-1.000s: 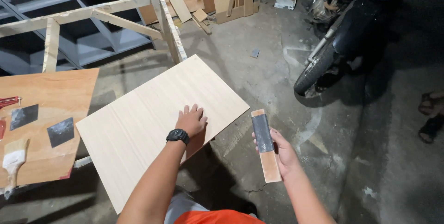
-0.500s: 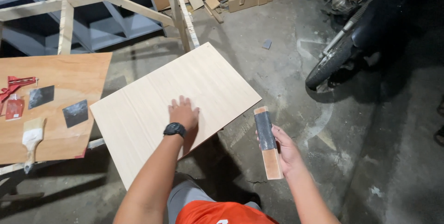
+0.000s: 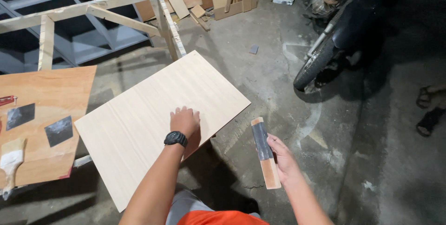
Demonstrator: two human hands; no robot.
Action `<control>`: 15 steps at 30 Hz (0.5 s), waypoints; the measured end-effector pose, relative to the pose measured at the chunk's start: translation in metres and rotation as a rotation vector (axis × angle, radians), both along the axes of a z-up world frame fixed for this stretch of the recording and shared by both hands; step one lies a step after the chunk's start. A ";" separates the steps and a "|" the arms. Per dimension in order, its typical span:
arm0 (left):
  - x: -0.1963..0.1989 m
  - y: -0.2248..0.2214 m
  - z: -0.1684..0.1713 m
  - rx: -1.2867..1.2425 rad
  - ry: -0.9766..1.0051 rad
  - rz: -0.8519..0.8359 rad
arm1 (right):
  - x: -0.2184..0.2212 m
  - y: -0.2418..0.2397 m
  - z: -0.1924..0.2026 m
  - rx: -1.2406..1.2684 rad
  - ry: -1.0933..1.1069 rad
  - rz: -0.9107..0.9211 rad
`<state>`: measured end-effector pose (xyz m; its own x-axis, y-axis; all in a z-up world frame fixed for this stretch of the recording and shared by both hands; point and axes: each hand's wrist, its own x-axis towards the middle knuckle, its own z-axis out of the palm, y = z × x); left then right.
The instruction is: Sanding the surface and edges of a wooden board with a sanding block and brushing off the dust.
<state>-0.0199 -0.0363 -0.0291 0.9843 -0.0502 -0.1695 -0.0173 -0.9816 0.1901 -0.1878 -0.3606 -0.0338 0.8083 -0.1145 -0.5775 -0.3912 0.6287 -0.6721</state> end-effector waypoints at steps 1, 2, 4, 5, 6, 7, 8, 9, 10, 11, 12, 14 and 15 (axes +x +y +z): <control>0.004 0.005 -0.010 -0.001 -0.001 -0.002 | -0.001 0.001 0.003 -0.001 -0.001 -0.002; 0.008 0.012 -0.019 -0.025 -0.094 -0.021 | -0.001 0.002 0.006 -0.007 0.023 -0.007; 0.010 0.025 -0.028 -0.049 -0.188 -0.036 | 0.000 0.007 0.009 -0.013 0.046 -0.008; 0.009 0.031 -0.028 -0.103 -0.224 -0.017 | 0.001 0.009 0.008 -0.018 0.042 0.013; 0.008 0.037 -0.027 -0.158 -0.261 0.005 | 0.003 0.011 0.008 -0.023 0.037 0.035; 0.003 0.040 -0.013 -0.158 -0.263 0.011 | 0.004 0.015 0.009 -0.023 0.035 0.041; -0.001 0.044 0.000 -0.124 -0.156 0.095 | 0.006 0.019 0.011 -0.053 0.042 0.038; -0.005 0.049 0.014 -0.091 -0.049 0.179 | 0.009 0.024 0.013 -0.082 0.049 0.036; -0.004 0.061 0.009 -0.093 -0.051 0.187 | 0.012 0.026 0.010 -0.084 0.048 0.045; -0.002 0.074 0.004 -0.109 -0.120 0.195 | 0.016 0.029 0.007 -0.099 0.032 0.055; -0.001 0.087 -0.001 -0.125 -0.187 0.204 | 0.020 0.033 0.004 -0.114 0.018 0.067; -0.001 0.115 0.002 -0.187 -0.224 0.216 | 0.029 0.044 0.017 -0.222 0.010 0.109; 0.000 0.128 0.003 -0.248 -0.261 0.218 | 0.034 0.049 0.023 -0.329 0.002 0.142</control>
